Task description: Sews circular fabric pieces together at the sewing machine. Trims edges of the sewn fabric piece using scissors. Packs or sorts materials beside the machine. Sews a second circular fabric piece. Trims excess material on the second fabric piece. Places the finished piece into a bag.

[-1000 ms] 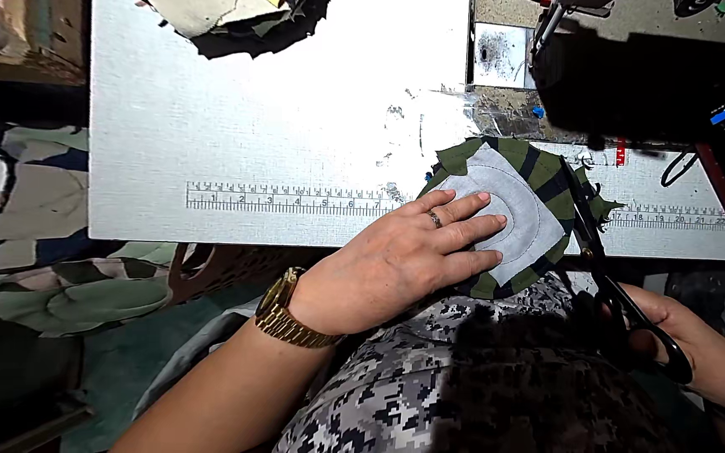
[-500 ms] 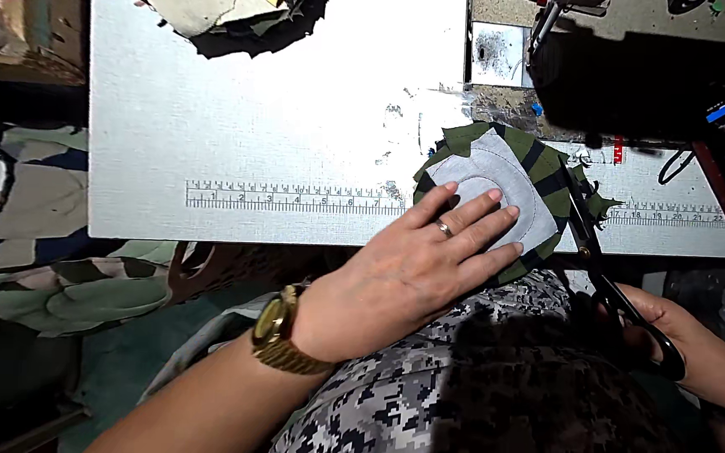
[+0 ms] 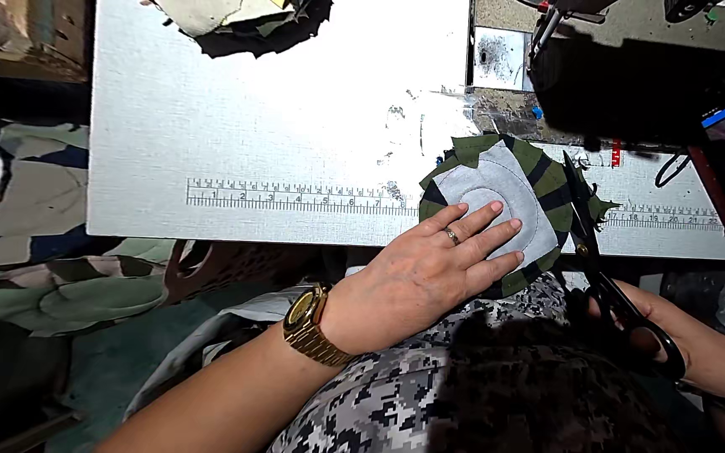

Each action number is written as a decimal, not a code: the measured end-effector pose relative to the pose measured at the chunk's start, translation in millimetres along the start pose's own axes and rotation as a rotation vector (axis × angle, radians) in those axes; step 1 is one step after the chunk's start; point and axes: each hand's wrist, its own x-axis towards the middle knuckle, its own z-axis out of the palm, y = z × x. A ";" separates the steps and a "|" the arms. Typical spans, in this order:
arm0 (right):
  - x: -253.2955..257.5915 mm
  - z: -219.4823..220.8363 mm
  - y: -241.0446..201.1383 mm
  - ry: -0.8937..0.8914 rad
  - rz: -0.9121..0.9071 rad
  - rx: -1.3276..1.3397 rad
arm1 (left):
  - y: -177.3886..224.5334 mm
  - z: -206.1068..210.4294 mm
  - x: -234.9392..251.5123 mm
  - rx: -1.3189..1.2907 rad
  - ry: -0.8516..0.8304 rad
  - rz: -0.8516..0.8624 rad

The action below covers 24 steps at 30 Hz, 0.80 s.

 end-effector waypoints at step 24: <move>-1.3 11.1 -6.4 0.149 0.019 0.022 | -12.5 -1.2 -4.9 -0.032 0.035 0.010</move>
